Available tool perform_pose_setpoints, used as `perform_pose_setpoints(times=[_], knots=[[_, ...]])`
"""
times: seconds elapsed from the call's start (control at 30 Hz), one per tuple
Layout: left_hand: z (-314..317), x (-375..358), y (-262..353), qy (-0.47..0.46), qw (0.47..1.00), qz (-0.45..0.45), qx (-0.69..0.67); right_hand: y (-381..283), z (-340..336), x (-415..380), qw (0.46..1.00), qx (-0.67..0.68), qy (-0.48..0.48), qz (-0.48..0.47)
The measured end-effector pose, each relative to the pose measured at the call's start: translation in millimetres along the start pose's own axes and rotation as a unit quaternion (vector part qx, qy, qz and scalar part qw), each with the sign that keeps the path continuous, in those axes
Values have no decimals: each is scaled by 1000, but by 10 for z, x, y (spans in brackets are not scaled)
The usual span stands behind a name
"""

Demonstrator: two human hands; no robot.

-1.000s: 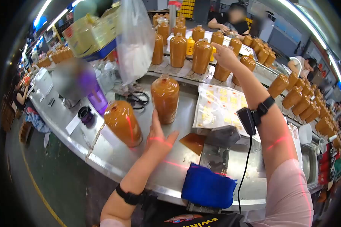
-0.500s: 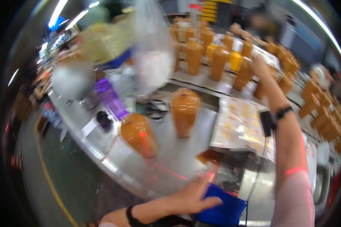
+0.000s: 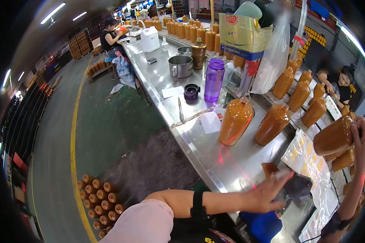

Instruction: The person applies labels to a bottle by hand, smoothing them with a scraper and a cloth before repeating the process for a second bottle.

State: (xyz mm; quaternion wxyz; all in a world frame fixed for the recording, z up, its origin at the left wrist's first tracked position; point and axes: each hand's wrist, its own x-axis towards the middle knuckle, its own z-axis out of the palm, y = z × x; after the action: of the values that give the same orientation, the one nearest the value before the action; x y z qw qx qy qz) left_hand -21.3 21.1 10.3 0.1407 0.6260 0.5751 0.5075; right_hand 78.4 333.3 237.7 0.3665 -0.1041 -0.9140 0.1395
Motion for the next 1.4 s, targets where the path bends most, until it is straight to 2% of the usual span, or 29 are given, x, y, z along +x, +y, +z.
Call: perform_pose_setpoints(times=[0.07, 0.1, 0.17, 0.2, 0.33, 0.37, 0.4, 0.43, 0.47, 0.5, 0.53, 0.57, 0.6, 0.63, 0.7, 0.77, 0.83, 0.87, 0.9, 0.93, 0.97, 1.03, 1.1, 1.17, 1.23, 1.27, 1.33, 1.37, 1.4], knots=[[-327, 163, 132, 115, 989, 53, 76, -558, 128, -144, 996, -31, -4, -85], [-489, 241, 234, 158, 979, 85, 97, -798, 223, -206, 996, 8, -24, -83], [-576, 331, 335, 156, 980, 63, 111, -1193, 471, -384, 992, 81, -63, -71], [-586, 357, 373, 149, 985, 18, 81, -1376, 600, -460, 988, 123, -73, -63], [-566, 159, 171, 216, 975, 34, 49, -1691, 845, -554, 968, 188, -133, -95], [-609, 41, 179, 191, 981, 0, 34, -1646, 875, -526, 964, 182, -163, -106], [-609, -73, 162, 180, 983, -19, 24, -1538, 856, -509, 968, 164, -174, -71], [-564, -186, -23, 192, 981, 4, 4, -1357, 869, -419, 972, 146, -183, -35], [-570, -240, -35, 176, 961, -21, -210, -739, 813, -259, 994, 48, -95, 0], [-643, -298, -59, 166, 979, 9, -118, -317, 815, -174, 996, 23, -78, 43], [-567, -392, -136, 194, 961, -30, -193, 257, 820, -90, 993, -99, -54, 28], [-589, -449, -170, 210, 971, -19, -111, 680, 809, -57, 986, -155, -35, 41], [-596, -482, -216, 203, 974, -23, -97, 1022, 794, 0, 972, -209, -49, 100], [-615, -500, -243, 197, 974, -39, -108, 1231, 794, 21, 958, -229, -57, 162], [-656, -558, -269, 187, 971, -78, -123, 1633, 868, 149, 945, -269, -41, 180], [-584, -723, -479, 203, 971, -60, -107, 1869, 963, 276, 919, -322, -28, 224], [-628, -770, -517, 177, 980, -61, -72, 2071, 941, 312, 888, -371, -28, 270], [-601, -807, -497, 198, 968, -105, -113, 2171, 908, 311, 871, -392, -34, 294], [-596, -852, -546, 158, 979, -97, -84, 2229, 898, 297, 855, -411, -40, 315], [-629, -906, -591, 119, 987, -94, -54, 2102, 831, 272, 863, -388, -16, 324], [-667, -954, -614, 82, 993, -89, -12, 2273, 744, 284, 862, -410, -14, 297], [-766, -969, -618, 7, 994, -73, 81, 2429, 650, 219, 865, -373, 33, 334], [-782, -959, -550, 29, 992, -92, 76, 2517, 583, 115, 854, -405, 54, 321], [-699, -924, -455, 131, 982, -135, -25, 2658, 421, 46, 886, -344, 39, 309], [-663, -871, -343, 190, 960, -165, -121, 2503, 341, -20, 878, -387, -4, 280], [-672, -835, -309, 206, 953, -159, -157, 2447, 332, -84, 887, -400, 26, 229], [-714, -803, -218, 239, 939, -132, -211, 2157, 135, -110, 928, -328, 36, 174], [-750, -836, -171, 256, 933, -114, -227, 2120, 18, -65, 937, -336, 56, 79], [-818, -955, -216, 258, 946, -97, -170, 1670, -38, -23, 953, -279, 44, 112]])
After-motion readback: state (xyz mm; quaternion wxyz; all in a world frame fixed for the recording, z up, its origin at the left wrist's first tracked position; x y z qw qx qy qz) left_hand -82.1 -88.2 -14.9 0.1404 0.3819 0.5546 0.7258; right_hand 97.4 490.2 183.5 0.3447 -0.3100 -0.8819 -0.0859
